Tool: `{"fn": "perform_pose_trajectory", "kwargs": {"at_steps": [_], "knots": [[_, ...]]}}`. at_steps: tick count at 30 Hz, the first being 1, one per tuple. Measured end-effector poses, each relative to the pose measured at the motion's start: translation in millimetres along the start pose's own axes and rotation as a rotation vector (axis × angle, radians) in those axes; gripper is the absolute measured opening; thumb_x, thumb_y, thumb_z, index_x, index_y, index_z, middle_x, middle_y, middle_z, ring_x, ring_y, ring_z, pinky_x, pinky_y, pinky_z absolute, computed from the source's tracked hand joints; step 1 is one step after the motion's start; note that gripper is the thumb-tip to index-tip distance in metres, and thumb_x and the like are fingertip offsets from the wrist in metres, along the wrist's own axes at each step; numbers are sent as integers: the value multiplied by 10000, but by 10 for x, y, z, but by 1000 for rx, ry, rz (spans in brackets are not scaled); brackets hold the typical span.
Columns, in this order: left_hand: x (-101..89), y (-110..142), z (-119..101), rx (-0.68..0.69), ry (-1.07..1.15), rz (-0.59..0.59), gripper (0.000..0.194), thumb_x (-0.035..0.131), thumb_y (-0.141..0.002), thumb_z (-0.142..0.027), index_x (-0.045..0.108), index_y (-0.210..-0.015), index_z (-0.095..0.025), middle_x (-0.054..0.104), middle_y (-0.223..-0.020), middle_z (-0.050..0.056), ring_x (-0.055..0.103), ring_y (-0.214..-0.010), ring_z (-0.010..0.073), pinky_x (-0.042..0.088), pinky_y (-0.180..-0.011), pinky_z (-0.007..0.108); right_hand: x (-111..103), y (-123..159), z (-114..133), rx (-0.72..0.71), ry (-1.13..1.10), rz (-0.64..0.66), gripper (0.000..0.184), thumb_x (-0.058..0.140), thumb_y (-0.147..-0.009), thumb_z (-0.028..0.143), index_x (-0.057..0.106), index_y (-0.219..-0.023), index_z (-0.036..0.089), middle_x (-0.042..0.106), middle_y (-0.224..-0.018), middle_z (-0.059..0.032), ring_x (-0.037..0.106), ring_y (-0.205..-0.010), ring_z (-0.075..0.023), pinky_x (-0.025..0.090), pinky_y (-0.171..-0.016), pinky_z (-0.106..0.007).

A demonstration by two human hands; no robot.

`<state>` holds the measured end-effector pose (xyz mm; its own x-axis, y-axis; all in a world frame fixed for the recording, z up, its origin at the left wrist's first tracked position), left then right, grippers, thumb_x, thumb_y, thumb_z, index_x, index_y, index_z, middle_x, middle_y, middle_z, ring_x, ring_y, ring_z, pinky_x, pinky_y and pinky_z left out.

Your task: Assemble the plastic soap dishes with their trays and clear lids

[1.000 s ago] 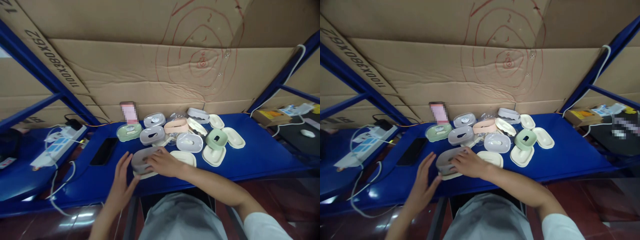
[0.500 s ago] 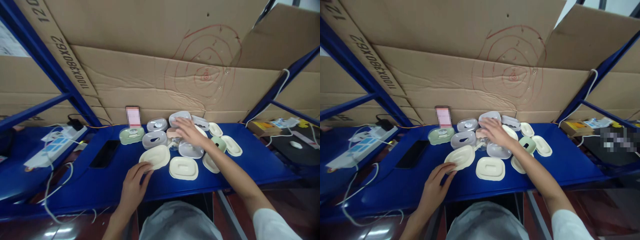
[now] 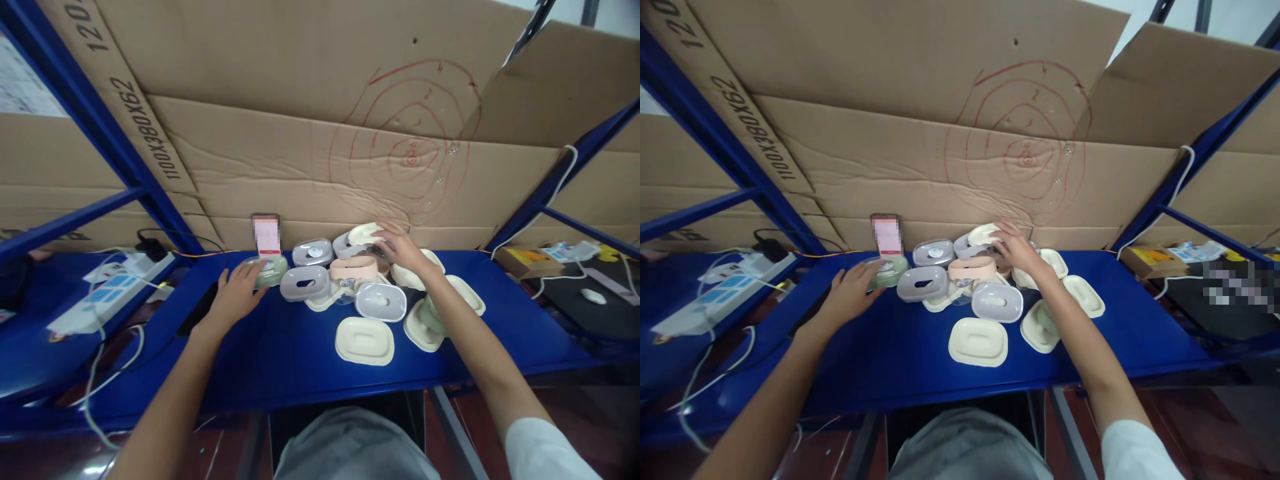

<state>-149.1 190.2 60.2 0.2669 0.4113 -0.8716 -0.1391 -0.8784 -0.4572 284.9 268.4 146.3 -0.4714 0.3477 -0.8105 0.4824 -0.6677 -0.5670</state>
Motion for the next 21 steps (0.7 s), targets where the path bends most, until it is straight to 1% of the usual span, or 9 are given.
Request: {"fn": "perform_pose_trajectory", "kwargs": {"at_steps": [3, 5, 7, 9, 11, 13, 15, 18, 21], "knots": [[40, 124, 62, -13, -47, 35, 480, 608, -951, -424, 688, -1384, -233, 687, -1319, 191, 616, -1305, 428, 329, -1191, 746, 18, 2, -31, 90, 28, -36, 381, 490, -1078, 345, 703, -1358, 197, 576, -1581, -172, 472, -1517, -364, 355, -1224, -662], [56, 228, 34, -29, -39, 38, 512, 640, -938, -514, 699, -1369, -244, 661, -1356, 186, 620, -1298, 413, 409, -1170, 670, 47, 143, 209, 103, 54, -42, 413, 459, -1096, 336, 647, -1438, 200, 520, -1629, -177, 411, -1554, -383, 320, -1220, -697], [63, 333, -5, -47, 1, 26, 558, 621, -948, -580, 688, -1379, -232, 613, -1451, 190, 606, -1332, 393, 479, -1143, 577, 111, 381, 612, -1, 58, 20, 412, 443, -1114, 323, 612, -1478, 231, 509, -1646, -147, 403, -1563, -354, 313, -1234, -664], [48, 425, -38, -84, 78, -13, 583, 575, -973, -621, 673, -1389, -224, 600, -1498, 179, 593, -1370, 363, 487, -1158, 514, 225, 657, 1073, -203, 26, 135, 405, 460, -1125, 340, 596, -1496, 253, 536, -1630, -118, 438, -1546, -303, 289, -1269, -609], [15, 493, -60, -158, 197, -43, 600, 549, -983, -657, 667, -1385, -228, 658, -1455, 146, 619, -1356, 334, 480, -1173, 485, 384, 870, 1472, -362, 11, 211, 418, 478, -1129, 389, 588, -1498, 228, 554, -1616, -117, 471, -1522, -272, 290, -1287, -553], [-30, 528, -73, -253, 313, -54, 605, 524, -990, -678, 675, -1365, -228, 731, -1360, 116, 684, -1268, 316, 522, -1122, 462, 589, 930, 1762, -458, 16, 247, 440, 474, -1133, 394, 563, -1514, 194, 545, -1623, -120, 469, -1521, -255, 306, -1290, -513], [-92, 534, -86, -320, 355, -66, 609, 465, -1020, -668, 678, -1357, -208, 764, -1293, 113, 725, -1188, 307, 557, -1062, 446, 826, 812, 1957, -516, 33, 252, 454, 463, -1134, 345, 517, -1547, 162, 503, -1654, -127, 438, -1543, -252, 312, -1291, -493], [-239, 539, -95, -385, 341, -168, 613, 392, -1062, -630, 663, -1385, -184, 752, -1306, 137, 714, -1209, 312, 546, -1077, 466, 1196, 420, 2138, -545, 52, 281, 491, 531, -1101, 283, 480, -1561, 119, 448, -1685, -163, 387, -1574, -282, 284, -1298, -508], [-416, 648, -113, -433, 370, -296, 577, 427, -1070, -598, 659, -1407, -192, 745, -1309, 132, 702, -1238, 312, 527, -1120, 495, 1521, 22, 2246, -531, 42, 428, 480, 650, -1050, 301, 551, -1475, 100, 575, -1568, -190, 518, -1467, -295, 347, -1241, -502]]}}
Point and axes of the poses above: each hand's wrist, its own y-axis away from the middle knuckle, its own x-axis out of the palm, z = x × y, the point moved 2 cm from there along -y, towards the middle knuckle
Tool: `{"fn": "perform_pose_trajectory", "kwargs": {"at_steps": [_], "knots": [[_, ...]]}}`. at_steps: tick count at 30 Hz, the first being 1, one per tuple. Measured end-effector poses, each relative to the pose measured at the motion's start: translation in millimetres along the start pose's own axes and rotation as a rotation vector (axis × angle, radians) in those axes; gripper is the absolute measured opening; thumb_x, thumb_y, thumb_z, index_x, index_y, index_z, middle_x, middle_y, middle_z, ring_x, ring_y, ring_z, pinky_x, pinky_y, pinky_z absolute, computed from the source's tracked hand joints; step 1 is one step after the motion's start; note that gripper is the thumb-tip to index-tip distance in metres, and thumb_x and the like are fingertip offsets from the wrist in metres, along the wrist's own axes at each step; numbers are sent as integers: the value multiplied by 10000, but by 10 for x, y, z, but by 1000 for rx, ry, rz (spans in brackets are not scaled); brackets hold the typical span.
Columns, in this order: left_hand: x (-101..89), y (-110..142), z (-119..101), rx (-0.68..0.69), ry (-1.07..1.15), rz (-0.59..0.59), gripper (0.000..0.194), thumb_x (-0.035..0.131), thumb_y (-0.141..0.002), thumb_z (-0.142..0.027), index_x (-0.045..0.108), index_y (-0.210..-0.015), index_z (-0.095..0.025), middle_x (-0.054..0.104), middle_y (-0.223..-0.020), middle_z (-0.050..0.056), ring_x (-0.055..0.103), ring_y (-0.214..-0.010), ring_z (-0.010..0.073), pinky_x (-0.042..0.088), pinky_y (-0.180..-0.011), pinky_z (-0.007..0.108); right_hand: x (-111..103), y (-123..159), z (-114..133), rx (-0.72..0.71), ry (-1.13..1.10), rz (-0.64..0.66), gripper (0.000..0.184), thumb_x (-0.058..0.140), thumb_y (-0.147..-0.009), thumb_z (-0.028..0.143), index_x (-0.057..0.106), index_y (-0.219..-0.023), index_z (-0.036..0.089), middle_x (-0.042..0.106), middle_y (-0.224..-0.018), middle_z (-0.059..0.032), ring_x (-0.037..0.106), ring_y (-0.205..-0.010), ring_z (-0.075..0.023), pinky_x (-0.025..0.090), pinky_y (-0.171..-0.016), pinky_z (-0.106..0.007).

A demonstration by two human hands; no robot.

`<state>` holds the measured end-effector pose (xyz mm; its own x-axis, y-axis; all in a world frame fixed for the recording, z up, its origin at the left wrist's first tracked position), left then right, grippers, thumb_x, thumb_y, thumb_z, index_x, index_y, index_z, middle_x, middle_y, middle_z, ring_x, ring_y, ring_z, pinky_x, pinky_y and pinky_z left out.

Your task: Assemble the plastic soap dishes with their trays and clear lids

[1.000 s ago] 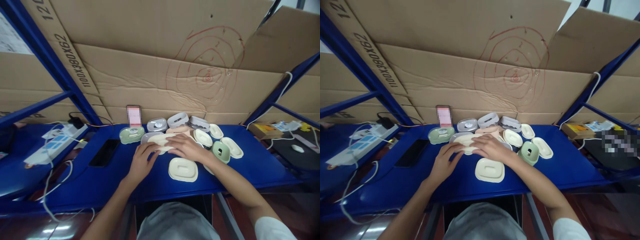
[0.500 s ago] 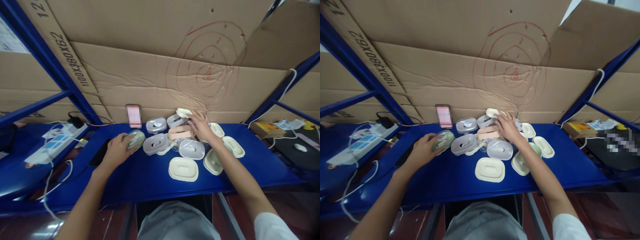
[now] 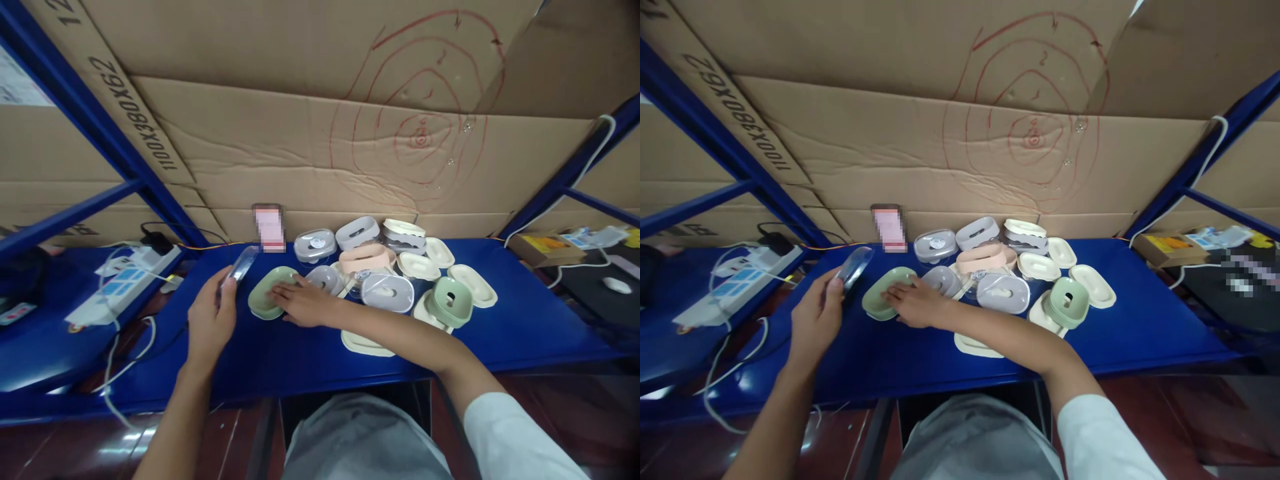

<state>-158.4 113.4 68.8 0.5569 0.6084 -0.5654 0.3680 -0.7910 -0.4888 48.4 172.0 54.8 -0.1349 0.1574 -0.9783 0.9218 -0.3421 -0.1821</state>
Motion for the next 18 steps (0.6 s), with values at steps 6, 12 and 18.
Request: {"fn": "perform_pose_trajectory", "kwargs": {"at_steps": [6, 12, 18], "knots": [[-173, 651, -55, 82, -12, -121, 510, 443, -1091, -496, 586, -1478, -196, 656, -1445, 151, 621, -1363, 316, 472, -1192, 507, 59, -437, -221, 55, -14, 61, 336, 637, -1074, 439, 690, -1215, 139, 751, -1253, -80, 648, -1217, -258, 430, -1101, -457], [138, 1059, -99, 149, -101, 39, 528, 496, -1076, -445, 489, -1539, -190, 507, -1542, 237, 494, -1477, 396, 446, -1193, 614, -192, -151, -289, 28, 87, 1, 295, 518, -1123, 369, 677, -1246, 153, 732, -1227, -104, 607, -1210, -277, 348, -1208, -556], [421, 758, -132, 214, -261, 210, 534, 466, -1080, -436, 490, -1556, -197, 513, -1577, 246, 493, -1477, 440, 462, -1139, 672, -635, 730, -451, 164, 249, -73, 255, 544, -1080, 222, 677, -1294, 181, 713, -1246, -131, 583, -1233, -311, 293, -1258, -596]]}}
Point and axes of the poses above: each hand's wrist, its own y-axis away from the middle knuckle, its own x-axis out of the palm, z = x × y, the point moved 2 cm from there along -y, towards the middle knuckle
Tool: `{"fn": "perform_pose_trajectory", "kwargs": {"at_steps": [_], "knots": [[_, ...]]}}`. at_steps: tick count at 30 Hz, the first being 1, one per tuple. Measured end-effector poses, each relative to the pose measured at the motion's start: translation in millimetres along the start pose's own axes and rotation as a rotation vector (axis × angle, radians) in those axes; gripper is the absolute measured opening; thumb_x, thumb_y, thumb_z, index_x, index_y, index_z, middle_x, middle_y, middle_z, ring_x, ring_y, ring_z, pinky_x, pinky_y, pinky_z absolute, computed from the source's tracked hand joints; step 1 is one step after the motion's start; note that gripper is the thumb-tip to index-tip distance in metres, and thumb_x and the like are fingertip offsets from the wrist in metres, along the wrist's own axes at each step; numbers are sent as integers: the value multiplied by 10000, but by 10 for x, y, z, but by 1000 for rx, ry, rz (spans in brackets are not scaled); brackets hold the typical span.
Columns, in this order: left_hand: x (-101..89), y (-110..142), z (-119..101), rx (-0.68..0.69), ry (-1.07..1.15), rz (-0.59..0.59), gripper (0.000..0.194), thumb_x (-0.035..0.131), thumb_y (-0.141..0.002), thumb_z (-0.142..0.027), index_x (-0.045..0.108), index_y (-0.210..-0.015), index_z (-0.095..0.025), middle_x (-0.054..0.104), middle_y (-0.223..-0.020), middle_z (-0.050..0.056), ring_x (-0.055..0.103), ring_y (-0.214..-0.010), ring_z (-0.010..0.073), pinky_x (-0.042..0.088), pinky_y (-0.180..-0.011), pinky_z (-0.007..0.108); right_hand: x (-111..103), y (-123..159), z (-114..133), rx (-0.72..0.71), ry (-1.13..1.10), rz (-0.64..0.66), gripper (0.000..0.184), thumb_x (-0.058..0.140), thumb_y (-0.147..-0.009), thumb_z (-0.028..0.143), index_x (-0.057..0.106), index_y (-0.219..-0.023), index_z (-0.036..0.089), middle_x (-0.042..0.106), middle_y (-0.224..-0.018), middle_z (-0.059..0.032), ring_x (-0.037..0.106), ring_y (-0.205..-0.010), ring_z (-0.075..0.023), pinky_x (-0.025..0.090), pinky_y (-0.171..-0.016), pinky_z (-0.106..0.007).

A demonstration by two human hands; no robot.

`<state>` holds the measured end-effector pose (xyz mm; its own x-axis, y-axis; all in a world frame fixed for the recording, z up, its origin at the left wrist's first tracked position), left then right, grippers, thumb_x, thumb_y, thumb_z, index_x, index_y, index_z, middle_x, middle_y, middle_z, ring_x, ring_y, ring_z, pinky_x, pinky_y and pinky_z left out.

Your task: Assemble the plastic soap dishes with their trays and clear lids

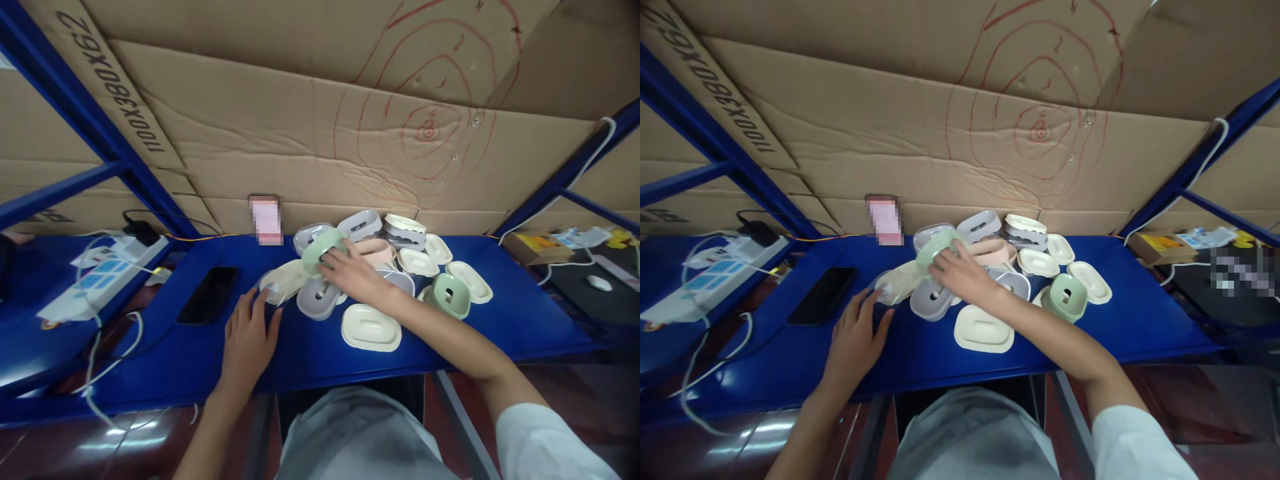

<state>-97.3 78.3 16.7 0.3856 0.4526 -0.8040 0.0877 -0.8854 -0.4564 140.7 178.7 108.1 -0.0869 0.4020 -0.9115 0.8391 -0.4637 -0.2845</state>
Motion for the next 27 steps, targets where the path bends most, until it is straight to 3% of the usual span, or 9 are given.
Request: {"fn": "perform_pose_trajectory", "kwargs": {"at_steps": [5, 8, 10, 12, 15, 19, 23, 27], "knots": [[98, -300, -72, 34, -68, 134, 518, 372, -1101, -401, 517, -1577, -257, 474, -1667, 177, 376, -1556, 491, 250, -1157, 859, -201, 605, -671, 243, -191, -31, 371, 454, -1124, 281, 607, -1456, 212, 689, -1420, -130, 606, -1332, -295, 325, -1239, -597], [71, -331, -264, 176, -36, 89, 504, 375, -1102, -397, 549, -1552, -252, 481, -1669, 151, 385, -1570, 434, 256, -1225, 756, -296, 914, -1009, 359, -308, -115, 442, 441, -1127, 352, 540, -1543, 239, 586, -1576, -124, 523, -1471, -291, 387, -1218, -533], [72, -239, -467, 318, -12, 82, 494, 423, -1095, -416, 548, -1550, -268, 527, -1639, 132, 443, -1544, 381, 274, -1260, 661, -363, 1165, -1088, 439, -309, -182, 478, 452, -1120, 394, 521, -1565, 234, 546, -1613, -137, 503, -1495, -303, 401, -1214, -522], [114, -82, -681, 426, 9, 116, 507, 496, -1075, -458, 542, -1548, -282, 576, -1599, 123, 516, -1492, 356, 311, -1256, 605, -399, 1485, -1017, 514, -272, -218, 473, 438, -1123, 399, 528, -1561, 245, 537, -1620, -134, 509, -1490, -309, 405, -1210, -521], [209, 144, -905, 488, 15, 162, 470, 566, -1052, -467, 596, -1480, -276, 585, -1586, 136, 573, -1439, 347, 299, -1265, 604, -338, 2081, -722, 670, -156, -198, 447, 437, -1123, 405, 559, -1532, 275, 549, -1609, -125, 510, -1485, -329, 382, -1214, -560], [284, 194, -891, 490, -6, 197, 339, 530, -1074, -398, 671, -1350, -261, 525, -1638, 140, 552, -1466, 343, 236, -1291, 643, -80, 2796, -307, 850, -108, -107, 529, 492, -1089, 515, 563, -1531, 234, 599, -1551, -167, 540, -1439, -395, 410, -1170, -637], [262, 93, -784, 446, -49, 162, 335, 494, -1078, -309, 674, -1358, -271, 536, -1632, 123, 473, -1532, 365, 202, -1287, 696, 73, 3051, -83, 898, -247, -188, 483, 543, -1060, 537, 648, -1447, 268, 747, -1328, -126, 656, -1256, -359, 537, -1052, -547], [226, 236, -974, 494, 11, 137, 380, 524, -1062, -265, 636, -1425, -258, 540, -1623, 144, 463, -1543, 333, 256, -1298, 630, -4, 3098, -101, 1058, -86, -320, 449, 555, -1045, 555, 721, -1328, 249, 774, -1243, -139, 679, -1186, -360, 510, -1047, -531]]}}
Point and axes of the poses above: each hand's wrist, its own y-axis away from the middle knuckle, its own x-axis out of the palm, z = x × y, the point moved 2 cm from there along -y, towards the middle knuckle
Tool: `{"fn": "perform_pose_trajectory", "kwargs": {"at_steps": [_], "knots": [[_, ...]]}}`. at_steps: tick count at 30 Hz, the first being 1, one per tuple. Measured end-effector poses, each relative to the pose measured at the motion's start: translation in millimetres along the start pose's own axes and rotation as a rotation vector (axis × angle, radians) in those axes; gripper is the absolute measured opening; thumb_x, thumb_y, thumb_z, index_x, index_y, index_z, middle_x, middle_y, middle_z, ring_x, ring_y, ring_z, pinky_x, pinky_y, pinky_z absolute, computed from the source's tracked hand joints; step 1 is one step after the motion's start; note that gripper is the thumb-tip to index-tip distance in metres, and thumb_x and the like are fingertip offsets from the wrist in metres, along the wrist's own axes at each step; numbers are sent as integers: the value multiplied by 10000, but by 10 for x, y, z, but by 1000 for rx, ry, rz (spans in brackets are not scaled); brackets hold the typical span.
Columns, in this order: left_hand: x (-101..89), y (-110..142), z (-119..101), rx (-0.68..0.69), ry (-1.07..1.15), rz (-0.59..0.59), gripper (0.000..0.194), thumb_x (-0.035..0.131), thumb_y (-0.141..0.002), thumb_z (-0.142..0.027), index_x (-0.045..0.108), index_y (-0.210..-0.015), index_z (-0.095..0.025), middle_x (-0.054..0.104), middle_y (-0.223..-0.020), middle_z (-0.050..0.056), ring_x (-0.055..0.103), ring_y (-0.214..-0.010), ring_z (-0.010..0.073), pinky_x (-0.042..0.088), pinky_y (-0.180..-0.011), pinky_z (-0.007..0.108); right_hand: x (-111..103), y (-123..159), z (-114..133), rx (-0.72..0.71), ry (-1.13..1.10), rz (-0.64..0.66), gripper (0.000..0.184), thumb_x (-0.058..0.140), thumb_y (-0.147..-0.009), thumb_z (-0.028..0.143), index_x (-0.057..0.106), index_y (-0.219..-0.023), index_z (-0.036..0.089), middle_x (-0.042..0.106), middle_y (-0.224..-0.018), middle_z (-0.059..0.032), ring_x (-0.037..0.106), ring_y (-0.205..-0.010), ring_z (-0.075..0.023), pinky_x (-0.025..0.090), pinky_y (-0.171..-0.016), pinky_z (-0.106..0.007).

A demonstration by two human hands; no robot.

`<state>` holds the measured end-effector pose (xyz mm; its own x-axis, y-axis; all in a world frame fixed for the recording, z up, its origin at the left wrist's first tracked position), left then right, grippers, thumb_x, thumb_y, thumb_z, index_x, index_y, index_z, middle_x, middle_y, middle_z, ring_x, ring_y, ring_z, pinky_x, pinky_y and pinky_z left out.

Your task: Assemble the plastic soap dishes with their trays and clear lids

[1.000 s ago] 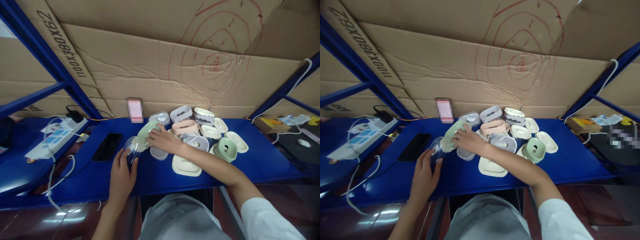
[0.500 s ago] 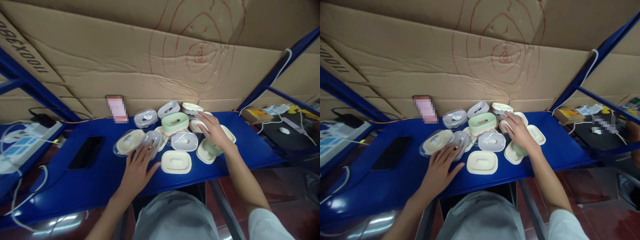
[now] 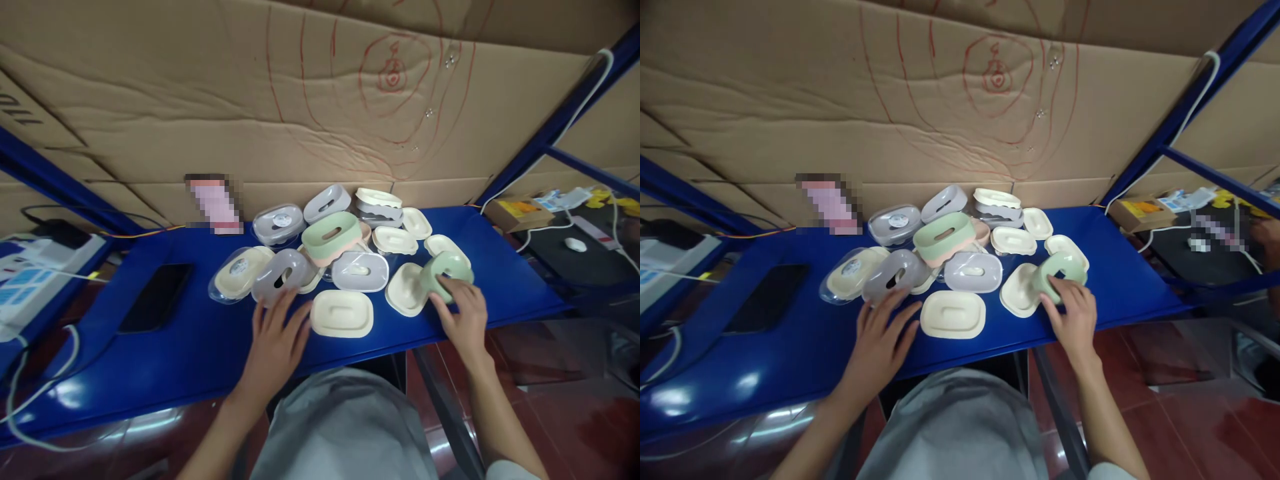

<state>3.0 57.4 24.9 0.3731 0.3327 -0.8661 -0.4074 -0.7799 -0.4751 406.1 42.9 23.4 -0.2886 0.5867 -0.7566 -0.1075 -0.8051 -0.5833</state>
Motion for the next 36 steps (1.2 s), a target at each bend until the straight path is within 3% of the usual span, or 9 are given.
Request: {"fn": "perform_pose_trajectory", "kwargs": {"at_steps": [4, 9, 14, 18, 22, 28, 32, 34, 36], "knots": [[38, 77, -327, 175, 96, 130, 354, 575, -1067, -341, 639, -1409, -280, 598, -1577, 97, 515, -1502, 317, 222, -1319, 614, -57, -161, -345, 196, 260, -122, 538, 491, -1060, 588, 722, -1328, 183, 755, -1270, -188, 643, -1206, -403, 485, -987, -530], [-39, 111, -308, 136, 115, 96, 170, 603, -1052, -296, 731, -1156, -253, 750, -1324, 89, 660, -1312, 293, 423, -1195, 543, 44, -393, -847, 224, 336, -14, 594, 401, -1078, 553, 695, -1359, 119, 744, -1201, -239, 644, -1124, -395, 509, -884, -498], [-95, 218, -168, 52, 91, 26, 156, 642, -1028, -345, 727, -1116, -247, 765, -1174, 108, 710, -1131, 283, 527, -1014, 481, 130, -523, -801, 262, 390, -40, 579, 384, -1084, 546, 652, -1445, 182, 603, -1506, -234, 604, -1246, -411, 515, -923, -557], [-63, 237, -44, 10, 71, 27, 291, 608, -1046, -392, 672, -1293, -254, 716, -1325, 135, 685, -1192, 304, 505, -1059, 501, 217, -663, -835, 344, 351, -2, 517, 415, -1062, 461, 687, -1409, 191, 679, -1388, -221, 643, -1149, -385, 511, -901, -537], [-25, 212, 43, -32, 69, 46, 316, 574, -1058, -360, 636, -1345, -244, 665, -1425, 149, 646, -1288, 322, 489, -1101, 507, 231, -819, -1132, 354, 301, 35, 496, 418, -1025, 374, 732, -1348, 167, 715, -1296, -240, 622, -1110, -371, 461, -875, -518], [6, 272, 46, -128, 109, -37, 244, 601, -1027, -318, 655, -1249, -234, 646, -1431, 157, 636, -1312, 333, 506, -1092, 502, -63, -980, -1477, 294, 281, 84, 443, 420, -932, 227, 798, -1158, 185, 741, -1232, -268, 596, -1197, -399, 401, -938, -618], [31, 282, 40, -136, 115, -49, 234, 599, -1029, -303, 645, -1245, -225, 658, -1407, 153, 642, -1298, 328, 510, -1077, 493, -122, -977, -1045, 160, 268, 49, 474, 386, -984, 245, 741, -1277, 136, 673, -1362, -308, 551, -1342, -443, 382, -1026, -702], [30, 271, 37, -120, 116, -30, 240, 597, -1034, -302, 634, -1256, -216, 664, -1394, 153, 636, -1303, 328, 505, -1078, 497, 11, -888, -491, -8, 211, 97, 447, 444, -1034, 342, 691, -1376, 195, 655, -1453, -213, 553, -1395, -374, 411, -1114, -614], [9, 262, 31, -102, 123, -21, 232, 596, -1038, -293, 629, -1254, -212, 673, -1378, 150, 637, -1301, 324, 500, -1080, 501, 237, -755, 205, -329, 81, 260, 465, 535, -1050, 404, 615, -1481, 249, 608, -1546, -143, 535, -1447, -328, 414, -1181, -545]]}}
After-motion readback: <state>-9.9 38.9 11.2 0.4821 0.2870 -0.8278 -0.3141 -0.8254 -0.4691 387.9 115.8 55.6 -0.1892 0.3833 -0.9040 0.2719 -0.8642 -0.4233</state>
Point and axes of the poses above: each hand's wrist, its own y-axis away from the middle knuckle, its own x-axis out of the palm, z = x × y, the point moved 2 cm from there along -y, towards the middle knuckle
